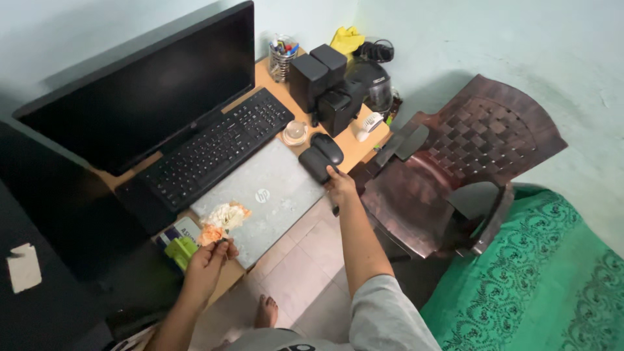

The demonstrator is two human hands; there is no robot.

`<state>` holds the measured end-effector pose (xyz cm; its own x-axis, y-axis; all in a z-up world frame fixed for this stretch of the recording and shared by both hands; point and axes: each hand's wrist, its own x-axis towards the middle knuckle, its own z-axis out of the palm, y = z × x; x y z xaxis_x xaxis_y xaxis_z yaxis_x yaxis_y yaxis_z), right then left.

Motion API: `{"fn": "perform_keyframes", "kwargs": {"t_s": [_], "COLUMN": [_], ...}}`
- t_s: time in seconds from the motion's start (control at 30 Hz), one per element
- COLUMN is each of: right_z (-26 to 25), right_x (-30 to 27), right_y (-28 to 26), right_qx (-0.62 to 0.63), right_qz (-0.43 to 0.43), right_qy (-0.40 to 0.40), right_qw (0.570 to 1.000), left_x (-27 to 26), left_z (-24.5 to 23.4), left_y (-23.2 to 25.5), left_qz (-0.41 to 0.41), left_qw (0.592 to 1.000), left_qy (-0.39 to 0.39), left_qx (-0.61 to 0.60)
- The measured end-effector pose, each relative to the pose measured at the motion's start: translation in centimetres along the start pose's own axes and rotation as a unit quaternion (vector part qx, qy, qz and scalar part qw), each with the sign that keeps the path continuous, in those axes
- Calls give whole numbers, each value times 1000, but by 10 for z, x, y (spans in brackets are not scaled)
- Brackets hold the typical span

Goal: The person moves several small decorative items from a green bedspread to a desk and a window sill. They pick up artificial flowers, a small fan, a wallet, and a stuffed toy, placing them in different locations around the room.

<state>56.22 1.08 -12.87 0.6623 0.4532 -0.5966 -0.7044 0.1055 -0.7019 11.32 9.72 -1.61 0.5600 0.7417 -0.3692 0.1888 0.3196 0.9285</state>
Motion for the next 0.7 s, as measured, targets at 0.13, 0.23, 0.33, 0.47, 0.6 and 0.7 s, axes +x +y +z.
{"fn": "perform_keyframes", "kwargs": {"t_s": [0.13, 0.23, 0.33, 0.47, 0.6, 0.7], "right_z": [9, 13, 12, 9, 11, 19], "right_x": [12, 17, 22, 25, 21, -11], "right_y": [6, 10, 7, 11, 22, 48], "right_qx": [16, -91, -167, -242, -347, -312], "right_qz": [-35, -116, -98, -149, -274, -395], "right_qy": [36, 86, 122, 150, 258, 220], "right_qw": [999, 985, 974, 947, 859, 836], "left_x": [-3, -6, -6, 2, 25, 39], "left_z": [-2, -2, -1, 5, 21, 38], "left_y": [-2, -3, -5, -24, -54, -62], "left_qz": [6, 6, 10, 9, 58, 75], "left_qw": [1000, 1000, 1000, 1000, 994, 991], "left_qy": [-5, 2, -1, -2, -51, -79], "left_qx": [-28, 8, 17, -4, -74, -83]}}
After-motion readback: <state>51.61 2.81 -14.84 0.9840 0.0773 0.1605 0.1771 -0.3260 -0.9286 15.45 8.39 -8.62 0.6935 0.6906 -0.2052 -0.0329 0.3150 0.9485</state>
